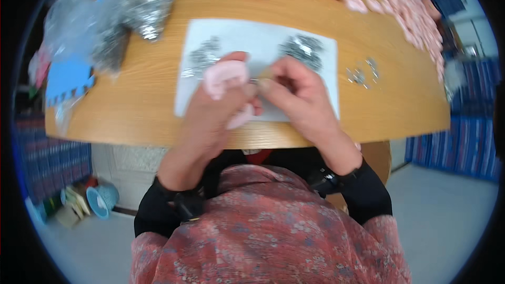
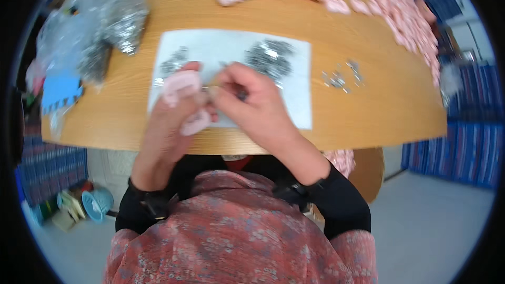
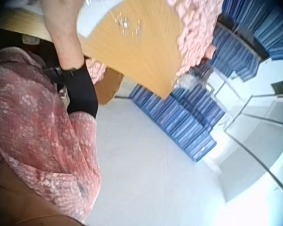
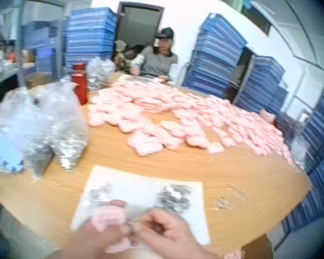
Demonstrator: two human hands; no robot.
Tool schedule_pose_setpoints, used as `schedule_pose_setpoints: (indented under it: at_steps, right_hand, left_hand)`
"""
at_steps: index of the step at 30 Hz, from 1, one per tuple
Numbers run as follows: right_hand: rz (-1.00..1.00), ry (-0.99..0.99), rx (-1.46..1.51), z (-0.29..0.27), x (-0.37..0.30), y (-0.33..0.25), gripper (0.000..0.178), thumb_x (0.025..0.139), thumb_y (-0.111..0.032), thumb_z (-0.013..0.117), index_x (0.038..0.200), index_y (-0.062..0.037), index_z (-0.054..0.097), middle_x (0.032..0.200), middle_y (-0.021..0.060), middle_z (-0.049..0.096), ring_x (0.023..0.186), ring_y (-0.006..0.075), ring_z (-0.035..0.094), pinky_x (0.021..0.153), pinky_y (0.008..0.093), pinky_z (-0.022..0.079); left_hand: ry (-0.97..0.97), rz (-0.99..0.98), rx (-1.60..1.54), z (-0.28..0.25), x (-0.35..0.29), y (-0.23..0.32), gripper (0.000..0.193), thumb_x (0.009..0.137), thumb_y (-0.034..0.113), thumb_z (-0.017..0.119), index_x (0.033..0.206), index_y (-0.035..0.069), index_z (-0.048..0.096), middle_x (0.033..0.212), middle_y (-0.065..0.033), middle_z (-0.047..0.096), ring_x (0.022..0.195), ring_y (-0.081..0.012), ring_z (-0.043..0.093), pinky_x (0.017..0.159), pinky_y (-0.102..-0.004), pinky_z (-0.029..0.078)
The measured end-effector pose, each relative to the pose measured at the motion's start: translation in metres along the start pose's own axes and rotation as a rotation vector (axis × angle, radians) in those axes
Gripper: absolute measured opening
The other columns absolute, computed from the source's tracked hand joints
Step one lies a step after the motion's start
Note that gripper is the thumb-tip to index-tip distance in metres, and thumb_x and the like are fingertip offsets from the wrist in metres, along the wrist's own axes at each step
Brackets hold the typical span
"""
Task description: The person sits on the floor and assembles small pink plastic casings by hand. They repeatedly pick up small metal components from a white foam pad and insert them into the plastic parts, then place the assembled units on the floor. The workspace is cluttered with numerous pink plastic pieces and bags of metal hardware.
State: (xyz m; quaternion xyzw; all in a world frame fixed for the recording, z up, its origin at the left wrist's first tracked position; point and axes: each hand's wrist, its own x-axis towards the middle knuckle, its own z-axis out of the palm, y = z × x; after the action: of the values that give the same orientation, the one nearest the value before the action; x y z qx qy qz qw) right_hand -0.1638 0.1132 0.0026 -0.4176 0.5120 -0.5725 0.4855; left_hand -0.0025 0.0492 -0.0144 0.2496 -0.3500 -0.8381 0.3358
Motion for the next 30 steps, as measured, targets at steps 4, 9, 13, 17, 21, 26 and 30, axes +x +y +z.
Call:
schedule_pose_setpoints:
  at_steps: [4,9,13,17,21,26,30]
  right_hand:
    - [-0.127,0.019,-0.400,-0.001,0.001,0.000,0.012,0.083,-0.013,0.069,0.086,-0.0024,0.063,0.068,0.0022,0.061,0.064,0.0082,0.055,0.057,0.0277,0.046]
    - [-0.184,0.015,-0.526,-0.016,-0.010,-0.007,0.020,0.068,-0.021,0.070,0.071,-0.0011,0.070,0.067,0.0218,0.065,0.066,0.0359,0.067,0.062,0.0406,0.053]
    - [-0.062,-0.104,-0.722,-0.023,-0.020,-0.020,0.025,0.068,-0.024,0.065,0.070,0.0008,0.070,0.068,0.0256,0.063,0.069,0.0418,0.066,0.062,0.0442,0.052]
    - [0.024,-0.218,-0.470,-0.039,-0.030,-0.022,0.029,0.081,-0.027,0.069,0.087,0.0016,0.065,0.065,0.0069,0.059,0.060,0.0124,0.054,0.055,0.0307,0.046]
    - [0.058,-0.077,-0.310,-0.040,-0.031,-0.020,0.010,0.089,-0.012,0.062,0.093,-0.0029,0.060,0.081,-0.0052,0.055,0.077,0.0040,0.047,0.068,0.0218,0.041]
    - [0.086,-0.049,-0.063,-0.010,-0.025,-0.030,0.009,0.090,-0.001,0.060,0.098,0.0031,0.060,0.069,-0.0005,0.057,0.063,0.0073,0.063,0.058,0.0240,0.050]
    - [0.057,-0.076,-0.160,-0.004,-0.024,-0.025,0.011,0.090,-0.001,0.061,0.099,0.0038,0.060,0.067,0.0000,0.057,0.061,0.0083,0.066,0.054,0.0230,0.050]
  left_hand:
    - [0.052,0.085,0.377,-0.003,-0.006,0.007,0.058,0.090,0.010,0.064,0.142,0.002,0.038,0.108,-0.0048,0.057,0.093,-0.0136,0.059,0.083,-0.0278,0.050]
    - [-0.085,0.163,0.824,-0.024,-0.004,0.008,0.046,0.091,0.005,0.063,0.134,0.000,0.047,0.131,-0.0057,0.048,0.120,-0.0166,0.050,0.101,-0.0299,0.042]
    - [-0.253,0.213,1.006,-0.012,-0.008,0.006,0.040,0.086,0.001,0.062,0.125,0.000,0.052,0.128,-0.0054,0.050,0.117,-0.0160,0.050,0.102,-0.0293,0.039]
    - [-0.127,-0.045,0.619,0.006,-0.016,-0.003,0.049,0.087,0.007,0.061,0.134,0.003,0.048,0.119,-0.0081,0.057,0.103,-0.0176,0.060,0.088,-0.0291,0.050]
    - [-0.139,-0.378,-0.197,0.014,-0.005,-0.005,0.063,0.103,0.056,0.029,0.135,0.004,0.048,0.087,-0.0112,0.066,0.072,-0.0214,0.067,0.064,-0.0371,0.059]
    - [-0.146,-0.435,-0.332,0.006,-0.007,-0.011,0.068,0.103,0.058,0.023,0.133,0.004,0.049,0.088,-0.0146,0.066,0.071,-0.0269,0.067,0.059,-0.0428,0.059]
    - [-0.171,-0.418,-0.387,0.001,-0.009,-0.014,0.064,0.103,0.055,0.024,0.126,0.003,0.054,0.091,-0.0149,0.067,0.072,-0.0276,0.068,0.059,-0.0443,0.059]
